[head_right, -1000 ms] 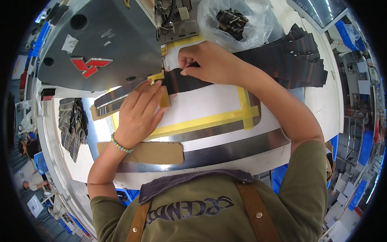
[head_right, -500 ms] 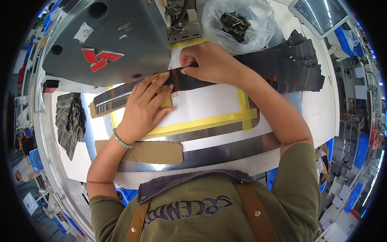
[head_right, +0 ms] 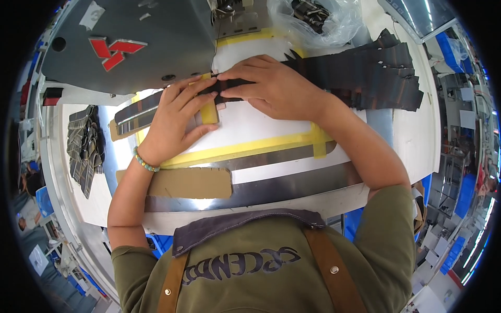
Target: Sewing together layers of fabric/leather to create reinforced straps using an industrial sewing machine.
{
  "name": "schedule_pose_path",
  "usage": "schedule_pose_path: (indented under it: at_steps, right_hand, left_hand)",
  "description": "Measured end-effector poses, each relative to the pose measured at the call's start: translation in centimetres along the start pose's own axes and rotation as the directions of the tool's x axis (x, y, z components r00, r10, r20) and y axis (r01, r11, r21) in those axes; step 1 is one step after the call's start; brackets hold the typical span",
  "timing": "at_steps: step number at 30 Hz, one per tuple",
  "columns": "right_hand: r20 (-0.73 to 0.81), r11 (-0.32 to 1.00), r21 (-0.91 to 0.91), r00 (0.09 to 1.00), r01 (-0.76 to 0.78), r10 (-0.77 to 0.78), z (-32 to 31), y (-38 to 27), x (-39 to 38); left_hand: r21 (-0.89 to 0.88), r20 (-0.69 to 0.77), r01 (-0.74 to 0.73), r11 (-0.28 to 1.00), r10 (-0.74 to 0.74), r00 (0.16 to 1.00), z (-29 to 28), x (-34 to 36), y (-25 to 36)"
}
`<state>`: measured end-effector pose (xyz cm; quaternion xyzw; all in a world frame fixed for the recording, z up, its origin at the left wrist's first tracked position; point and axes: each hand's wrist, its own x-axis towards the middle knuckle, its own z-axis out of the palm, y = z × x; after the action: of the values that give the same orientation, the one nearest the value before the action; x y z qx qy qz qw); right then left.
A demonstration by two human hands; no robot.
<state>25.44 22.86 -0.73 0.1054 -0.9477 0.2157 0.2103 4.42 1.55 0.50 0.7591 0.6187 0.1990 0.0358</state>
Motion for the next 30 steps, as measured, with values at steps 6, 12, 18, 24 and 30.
schedule_pose_path:
  at_steps: [6,12,18,24,30]
  right_hand:
    - [0.022,0.989,-0.141,0.999,0.045,-0.042,0.8,-0.3,0.2]
    - [0.030,0.992,-0.122,0.999,0.029,-0.025,0.5,-0.4,0.2]
    - [-0.010,0.988,-0.147,0.998,0.054,-0.056,0.5,-0.3,0.0]
    - [-0.003,0.989,-0.141,0.999,0.049,-0.050,0.4,-0.2,0.3]
    - [-0.045,0.990,-0.138,0.998,0.040,-0.047,0.5,-0.4,0.4]
  left_hand:
    - [-0.074,-0.034,0.041,0.996,-0.043,0.998,0.1,-0.7,-0.7]
    - [0.113,0.030,-0.042,0.993,0.039,0.999,-0.4,-0.2,0.6]
    - [0.150,0.039,-0.031,0.988,0.025,0.999,-0.3,-0.2,0.9]
    - [0.170,-0.025,-0.024,0.985,0.029,0.999,-0.4,-0.6,0.8]
    - [0.179,-0.129,0.010,0.984,0.013,0.992,-0.3,-0.8,0.9]
